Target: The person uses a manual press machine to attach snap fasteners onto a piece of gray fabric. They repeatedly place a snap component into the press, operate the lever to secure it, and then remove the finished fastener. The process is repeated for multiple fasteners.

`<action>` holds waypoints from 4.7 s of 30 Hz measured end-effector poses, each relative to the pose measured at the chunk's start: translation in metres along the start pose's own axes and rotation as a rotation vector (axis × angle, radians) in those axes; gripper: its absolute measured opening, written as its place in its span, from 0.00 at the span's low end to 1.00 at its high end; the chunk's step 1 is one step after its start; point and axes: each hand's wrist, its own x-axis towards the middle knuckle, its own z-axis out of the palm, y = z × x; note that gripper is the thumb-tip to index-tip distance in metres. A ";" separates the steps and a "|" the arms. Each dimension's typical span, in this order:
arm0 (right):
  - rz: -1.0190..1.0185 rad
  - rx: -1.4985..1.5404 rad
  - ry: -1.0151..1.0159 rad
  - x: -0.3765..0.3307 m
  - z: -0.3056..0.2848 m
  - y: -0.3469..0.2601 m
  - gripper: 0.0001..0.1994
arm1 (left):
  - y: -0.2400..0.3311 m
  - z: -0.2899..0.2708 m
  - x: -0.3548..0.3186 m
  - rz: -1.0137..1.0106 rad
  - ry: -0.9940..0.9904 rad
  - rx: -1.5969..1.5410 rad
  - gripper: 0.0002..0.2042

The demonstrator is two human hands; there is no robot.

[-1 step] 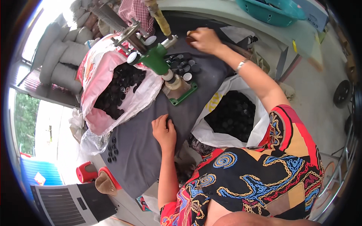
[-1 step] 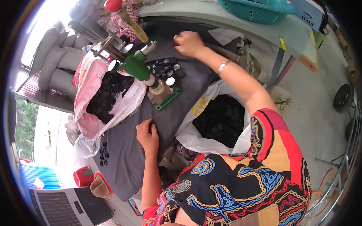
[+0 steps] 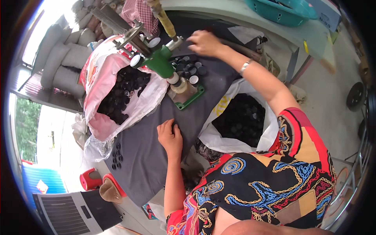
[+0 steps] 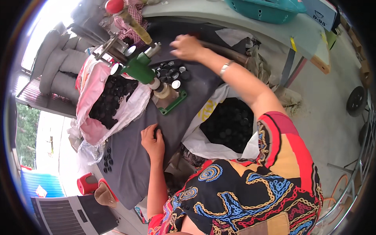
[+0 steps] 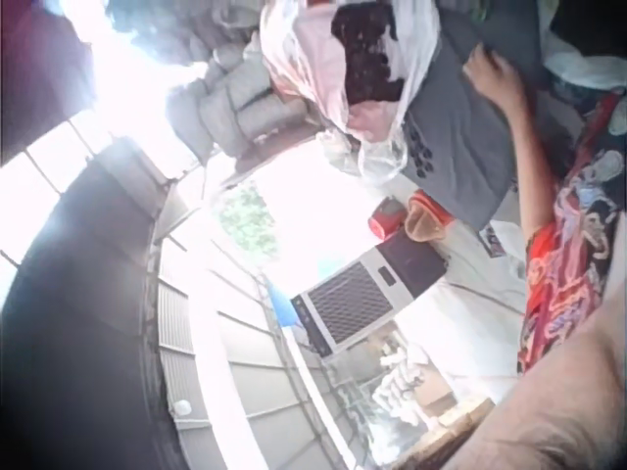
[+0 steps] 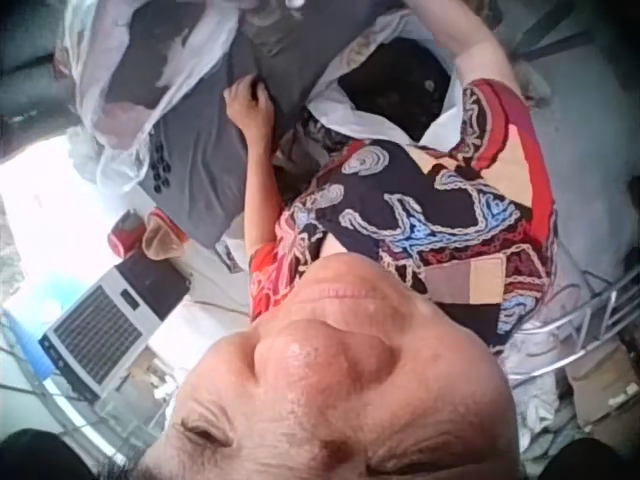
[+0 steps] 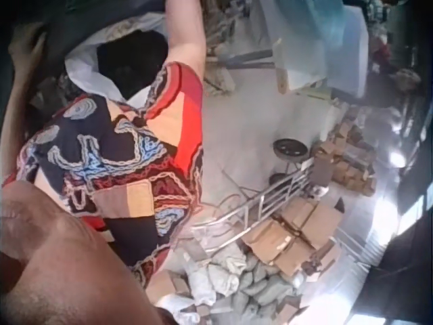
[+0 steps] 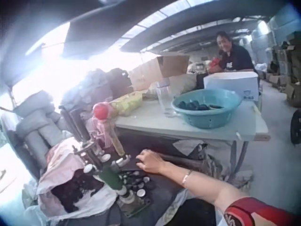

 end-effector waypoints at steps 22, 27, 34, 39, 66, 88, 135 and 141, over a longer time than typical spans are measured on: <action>0.008 0.206 -0.157 -0.031 0.020 -0.075 0.17 | -0.005 -0.005 -0.006 0.014 -0.031 -0.003 0.09; -0.063 0.582 -0.560 0.021 0.040 -0.085 0.16 | 0.004 -0.013 -0.002 0.066 -0.024 0.057 0.09; -0.136 0.425 -0.504 0.007 0.023 -0.087 0.15 | -0.002 -0.002 -0.005 0.078 -0.012 0.020 0.09; -0.109 0.349 -0.466 -0.001 0.027 -0.065 0.13 | 0.004 -0.007 -0.008 0.040 -0.027 0.012 0.09; -0.215 0.411 -0.480 0.001 0.025 -0.016 0.17 | 0.026 0.046 0.069 0.122 0.057 -0.002 0.21; -0.151 0.495 -0.692 -0.016 0.023 -0.008 0.16 | 0.067 0.069 0.041 0.354 -0.024 -0.079 0.23; 0.206 0.179 -0.743 -0.268 0.000 -0.100 0.12 | 0.014 -0.033 -0.130 -0.144 -0.305 -0.615 0.10; -0.056 0.104 -0.376 -0.218 0.016 -0.162 0.08 | -0.010 -0.105 -0.131 -0.186 -0.005 -0.509 0.09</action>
